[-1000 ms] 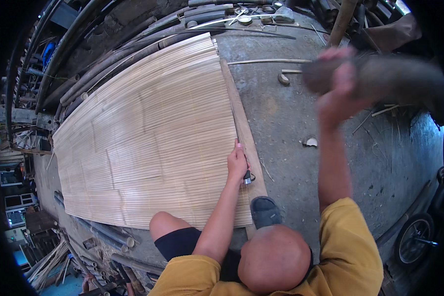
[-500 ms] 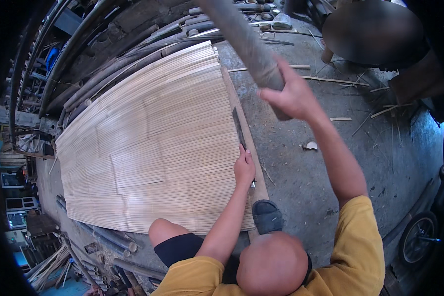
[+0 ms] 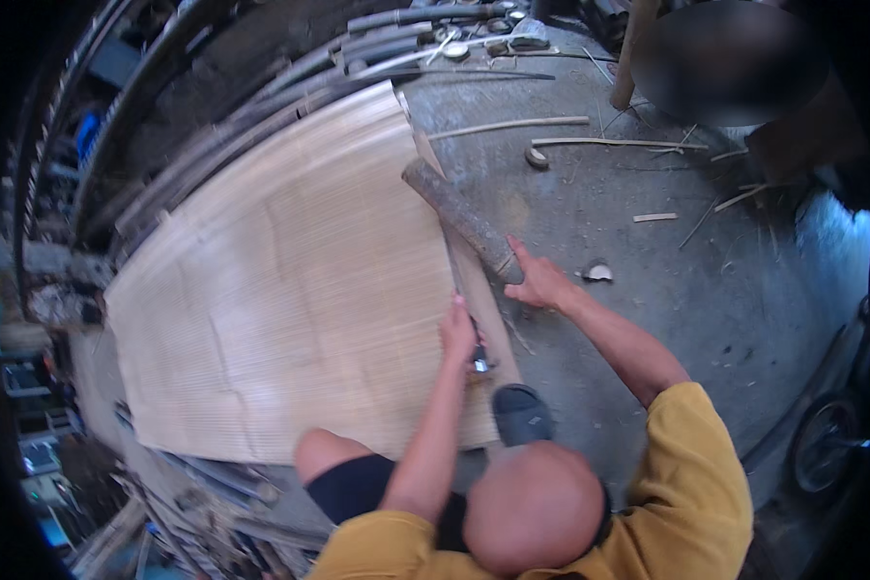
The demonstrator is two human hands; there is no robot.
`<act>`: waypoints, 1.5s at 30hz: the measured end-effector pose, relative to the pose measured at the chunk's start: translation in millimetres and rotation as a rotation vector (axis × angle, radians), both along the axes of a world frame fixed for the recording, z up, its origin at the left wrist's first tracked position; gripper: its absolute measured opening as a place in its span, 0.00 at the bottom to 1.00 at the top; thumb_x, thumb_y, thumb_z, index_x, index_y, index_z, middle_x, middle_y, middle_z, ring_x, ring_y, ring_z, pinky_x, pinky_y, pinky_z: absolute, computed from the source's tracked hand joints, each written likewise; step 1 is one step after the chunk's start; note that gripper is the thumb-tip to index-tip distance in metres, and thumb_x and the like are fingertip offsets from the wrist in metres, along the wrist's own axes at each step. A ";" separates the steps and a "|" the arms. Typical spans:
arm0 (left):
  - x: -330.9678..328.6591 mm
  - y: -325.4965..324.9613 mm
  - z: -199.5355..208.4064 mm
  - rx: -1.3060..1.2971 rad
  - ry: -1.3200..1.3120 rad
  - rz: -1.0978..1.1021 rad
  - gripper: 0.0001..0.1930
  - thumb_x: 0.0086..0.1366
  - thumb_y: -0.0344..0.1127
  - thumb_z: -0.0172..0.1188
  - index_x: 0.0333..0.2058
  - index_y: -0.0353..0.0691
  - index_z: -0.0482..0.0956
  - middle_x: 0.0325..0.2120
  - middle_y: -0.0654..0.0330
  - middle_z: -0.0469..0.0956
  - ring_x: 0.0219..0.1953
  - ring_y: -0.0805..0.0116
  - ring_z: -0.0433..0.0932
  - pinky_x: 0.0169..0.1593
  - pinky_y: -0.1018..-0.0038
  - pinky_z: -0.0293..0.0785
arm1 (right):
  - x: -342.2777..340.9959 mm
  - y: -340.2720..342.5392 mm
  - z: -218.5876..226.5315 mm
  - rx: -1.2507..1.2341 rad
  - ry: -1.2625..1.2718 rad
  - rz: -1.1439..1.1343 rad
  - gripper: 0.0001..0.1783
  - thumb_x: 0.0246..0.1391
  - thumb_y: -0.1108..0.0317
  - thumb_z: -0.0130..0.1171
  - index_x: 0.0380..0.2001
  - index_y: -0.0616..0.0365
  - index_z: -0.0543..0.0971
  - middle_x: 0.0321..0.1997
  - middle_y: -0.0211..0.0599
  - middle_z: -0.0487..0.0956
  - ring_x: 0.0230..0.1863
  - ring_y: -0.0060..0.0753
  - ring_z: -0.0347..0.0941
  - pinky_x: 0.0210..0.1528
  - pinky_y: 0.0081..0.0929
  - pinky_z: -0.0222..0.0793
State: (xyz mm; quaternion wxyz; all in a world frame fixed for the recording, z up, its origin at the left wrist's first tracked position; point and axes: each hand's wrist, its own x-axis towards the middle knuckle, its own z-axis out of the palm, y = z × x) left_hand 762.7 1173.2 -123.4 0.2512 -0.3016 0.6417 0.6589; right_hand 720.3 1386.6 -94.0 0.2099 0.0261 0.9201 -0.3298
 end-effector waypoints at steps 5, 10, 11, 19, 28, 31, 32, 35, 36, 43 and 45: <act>0.1 -8.3 9.1 0.045 0.042 0.061 0.26 0.77 0.59 0.46 0.34 0.39 0.71 0.17 0.63 0.69 0.15 0.72 0.70 0.16 0.70 0.69 | -42.0 -28.5 109.1 -0.254 -0.016 -0.013 0.55 0.42 0.52 0.67 0.75 0.41 0.56 0.58 0.61 0.78 0.57 0.62 0.77 0.61 0.48 0.72; 14.7 -14.9 -34.0 -0.216 0.275 -0.141 0.25 0.78 0.54 0.46 0.61 0.44 0.76 0.20 0.64 0.70 0.16 0.75 0.71 0.21 0.74 0.71 | -72.4 -10.8 219.0 -0.374 0.694 -0.091 0.53 0.43 0.54 0.68 0.74 0.46 0.59 0.60 0.56 0.78 0.57 0.53 0.78 0.61 0.43 0.73; 17.6 -23.1 -50.6 -0.338 0.368 -0.155 0.25 0.78 0.54 0.46 0.64 0.46 0.73 0.19 0.65 0.69 0.16 0.75 0.71 0.21 0.74 0.71 | -77.4 -9.6 244.4 -0.394 0.868 -0.079 0.52 0.44 0.55 0.68 0.73 0.50 0.61 0.60 0.54 0.78 0.57 0.51 0.78 0.61 0.42 0.73; 23.2 -12.2 6.6 -0.062 0.096 -0.080 0.28 0.79 0.52 0.44 0.72 0.48 0.62 0.16 0.68 0.64 0.16 0.76 0.68 0.21 0.74 0.70 | -39.1 53.4 282.1 -0.580 1.317 -0.133 0.39 0.52 0.57 0.67 0.67 0.46 0.64 0.56 0.47 0.78 0.55 0.46 0.77 0.59 0.38 0.72; 25.3 -5.9 -6.2 -0.050 0.135 -0.052 0.28 0.78 0.52 0.45 0.71 0.50 0.64 0.17 0.66 0.66 0.14 0.76 0.68 0.18 0.73 0.68 | 18.7 -2.6 16.9 0.063 0.008 0.021 0.57 0.45 0.54 0.68 0.77 0.36 0.51 0.63 0.60 0.74 0.61 0.67 0.72 0.64 0.52 0.68; 20.3 -3.6 -1.3 -0.100 0.078 -0.126 0.28 0.78 0.52 0.44 0.71 0.50 0.64 0.18 0.56 0.74 0.18 0.66 0.76 0.25 0.66 0.73 | 15.6 -13.0 67.6 -0.320 0.120 -0.135 0.58 0.43 0.53 0.71 0.76 0.45 0.54 0.71 0.58 0.67 0.70 0.56 0.65 0.72 0.41 0.59; 26.5 -5.8 -14.3 -0.281 0.239 -0.176 0.28 0.78 0.52 0.44 0.71 0.49 0.63 0.20 0.53 0.75 0.21 0.62 0.78 0.28 0.63 0.74 | 17.1 -19.4 82.3 -0.447 0.166 -0.161 0.58 0.43 0.52 0.72 0.76 0.50 0.56 0.74 0.57 0.64 0.73 0.51 0.62 0.74 0.37 0.54; 37.1 8.1 -38.6 -0.611 0.503 -0.320 0.29 0.78 0.51 0.43 0.71 0.42 0.61 0.28 0.37 0.80 0.35 0.46 0.82 0.43 0.54 0.74 | 1.9 -5.4 124.5 -0.541 0.401 -0.202 0.59 0.43 0.54 0.74 0.75 0.56 0.55 0.75 0.56 0.62 0.75 0.48 0.59 0.76 0.37 0.51; 33.0 9.9 -35.2 -0.550 0.469 -0.291 0.29 0.78 0.51 0.43 0.71 0.42 0.60 0.26 0.40 0.80 0.32 0.49 0.82 0.40 0.56 0.75 | -1.7 2.0 143.1 -0.544 0.484 -0.180 0.60 0.45 0.53 0.74 0.75 0.60 0.53 0.75 0.57 0.62 0.76 0.49 0.58 0.76 0.39 0.52; 51.2 -3.5 8.5 -0.069 0.138 -0.076 0.29 0.79 0.50 0.43 0.73 0.47 0.59 0.17 0.65 0.65 0.16 0.75 0.70 0.20 0.73 0.69 | -7.1 36.1 285.4 -0.764 1.098 -0.193 0.38 0.52 0.67 0.72 0.63 0.64 0.67 0.62 0.52 0.73 0.61 0.46 0.74 0.62 0.41 0.71; 53.7 -6.3 7.8 -0.053 0.140 -0.043 0.28 0.79 0.50 0.44 0.73 0.48 0.59 0.16 0.67 0.63 0.15 0.78 0.68 0.18 0.74 0.68 | -14.5 30.3 275.7 -0.952 1.268 -0.241 0.29 0.53 0.71 0.69 0.57 0.62 0.71 0.56 0.48 0.77 0.52 0.41 0.80 0.52 0.36 0.78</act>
